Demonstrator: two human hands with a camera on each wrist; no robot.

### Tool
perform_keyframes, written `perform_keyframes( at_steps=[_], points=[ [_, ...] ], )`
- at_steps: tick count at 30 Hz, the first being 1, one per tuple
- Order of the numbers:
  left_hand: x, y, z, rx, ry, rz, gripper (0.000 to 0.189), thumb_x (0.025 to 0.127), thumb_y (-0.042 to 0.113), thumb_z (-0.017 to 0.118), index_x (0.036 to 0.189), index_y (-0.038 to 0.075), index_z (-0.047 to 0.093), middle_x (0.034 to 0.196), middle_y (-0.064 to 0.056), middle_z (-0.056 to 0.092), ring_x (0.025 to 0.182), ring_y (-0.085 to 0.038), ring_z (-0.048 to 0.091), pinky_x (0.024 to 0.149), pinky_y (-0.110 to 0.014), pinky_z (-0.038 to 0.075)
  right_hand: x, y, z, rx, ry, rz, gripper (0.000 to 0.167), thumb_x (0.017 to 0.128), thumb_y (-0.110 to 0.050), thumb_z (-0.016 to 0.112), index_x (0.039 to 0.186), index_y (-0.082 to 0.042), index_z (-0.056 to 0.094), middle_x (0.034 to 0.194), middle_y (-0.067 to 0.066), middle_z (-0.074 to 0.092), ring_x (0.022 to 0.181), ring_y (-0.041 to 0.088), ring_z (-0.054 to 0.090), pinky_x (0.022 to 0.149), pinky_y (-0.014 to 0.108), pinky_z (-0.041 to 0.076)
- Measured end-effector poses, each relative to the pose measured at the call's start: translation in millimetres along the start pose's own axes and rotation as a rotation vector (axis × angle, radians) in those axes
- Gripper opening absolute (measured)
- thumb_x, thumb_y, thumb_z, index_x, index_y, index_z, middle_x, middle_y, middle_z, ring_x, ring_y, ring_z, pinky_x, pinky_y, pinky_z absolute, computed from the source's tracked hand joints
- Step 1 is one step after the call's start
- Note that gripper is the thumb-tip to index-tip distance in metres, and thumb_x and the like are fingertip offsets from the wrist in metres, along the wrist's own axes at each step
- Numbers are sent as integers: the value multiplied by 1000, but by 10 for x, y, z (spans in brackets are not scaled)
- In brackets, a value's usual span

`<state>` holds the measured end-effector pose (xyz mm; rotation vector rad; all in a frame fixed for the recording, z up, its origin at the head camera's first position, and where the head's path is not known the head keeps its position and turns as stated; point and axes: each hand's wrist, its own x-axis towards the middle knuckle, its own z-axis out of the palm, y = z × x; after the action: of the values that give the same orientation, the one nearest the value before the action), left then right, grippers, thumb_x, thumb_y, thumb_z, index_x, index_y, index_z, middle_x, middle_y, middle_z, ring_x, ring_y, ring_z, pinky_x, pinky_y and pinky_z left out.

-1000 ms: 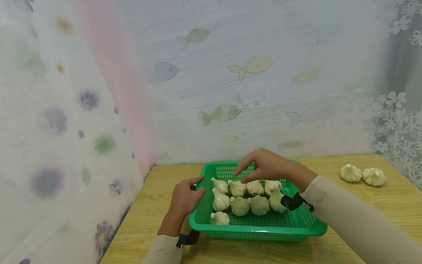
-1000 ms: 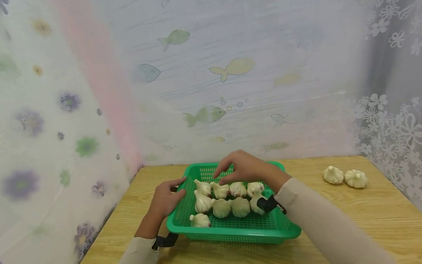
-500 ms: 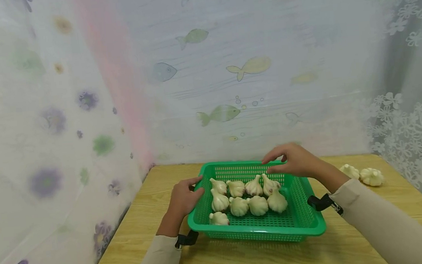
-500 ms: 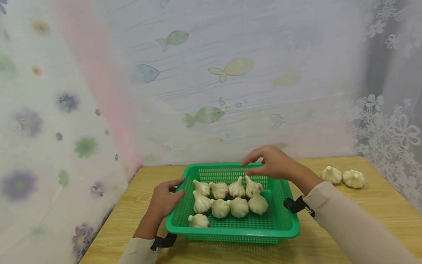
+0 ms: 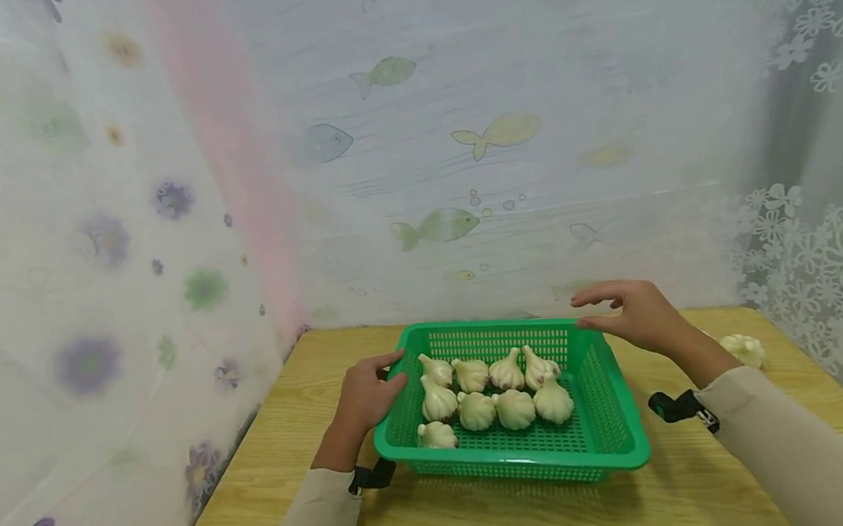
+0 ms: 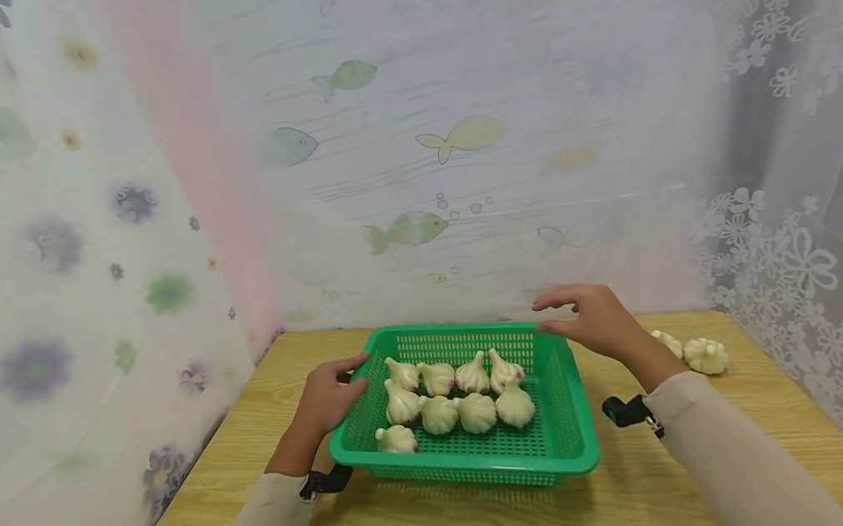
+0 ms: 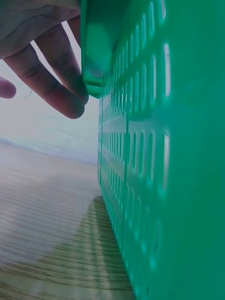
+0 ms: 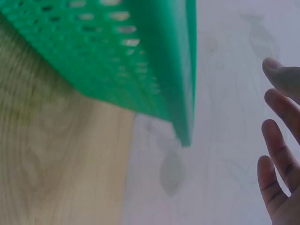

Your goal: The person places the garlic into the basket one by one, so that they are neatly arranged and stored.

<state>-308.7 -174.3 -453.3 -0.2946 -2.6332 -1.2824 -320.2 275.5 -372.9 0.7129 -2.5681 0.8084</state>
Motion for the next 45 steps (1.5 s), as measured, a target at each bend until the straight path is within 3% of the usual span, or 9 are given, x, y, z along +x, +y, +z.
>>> perform_keyframes(
  at_steps=[9,16,22,27,37,41,45],
  points=[
    [2,2,8,-5,-15,-7,46,96,27,63,142,24,66,118,-14,76,81,-18,69,52,-33,51,-294,299,-164,-76,89,63,33,91,-24,81,123,-15,76,134,15,69,123,41,60,93,65,50],
    [-6,1,-6,-9,-10,-17,46,96,27,63,143,23,66,126,-14,73,85,-20,71,54,-33,54,-462,478,-261,-116,150,89,37,89,-25,83,123,-11,75,136,18,67,125,47,55,90,69,45],
    [-22,21,-18,-18,-23,-12,47,97,24,63,144,20,65,122,-15,74,86,-19,72,55,-32,55,-645,612,-313,-98,234,222,43,92,-30,79,128,-8,73,141,22,63,128,50,53,94,70,43],
    [-26,43,-23,-35,-26,-18,46,98,24,62,144,19,65,117,-15,76,82,-18,73,55,-32,56,-825,678,-335,-48,293,370,52,98,-40,71,138,-7,67,152,20,55,135,50,47,100,69,42],
    [-5,19,-18,-3,-19,-5,47,96,25,62,143,21,66,118,-13,76,84,-19,70,52,-32,52,-1218,873,-256,102,418,589,62,99,-43,67,147,-5,59,171,-5,27,159,36,20,115,69,29],
    [-7,15,-11,-6,-14,-4,46,97,25,62,142,22,66,115,-12,77,86,-21,70,51,-33,51,-1331,971,-220,146,418,624,66,99,-43,67,154,-11,52,173,-5,20,160,35,14,117,69,26],
    [-6,-5,2,0,-2,-8,46,97,24,62,143,23,66,126,-12,73,96,-26,70,52,-33,49,-1390,1082,-204,190,381,643,75,100,-44,66,162,-14,37,175,6,11,159,43,8,114,73,25]
  ],
)
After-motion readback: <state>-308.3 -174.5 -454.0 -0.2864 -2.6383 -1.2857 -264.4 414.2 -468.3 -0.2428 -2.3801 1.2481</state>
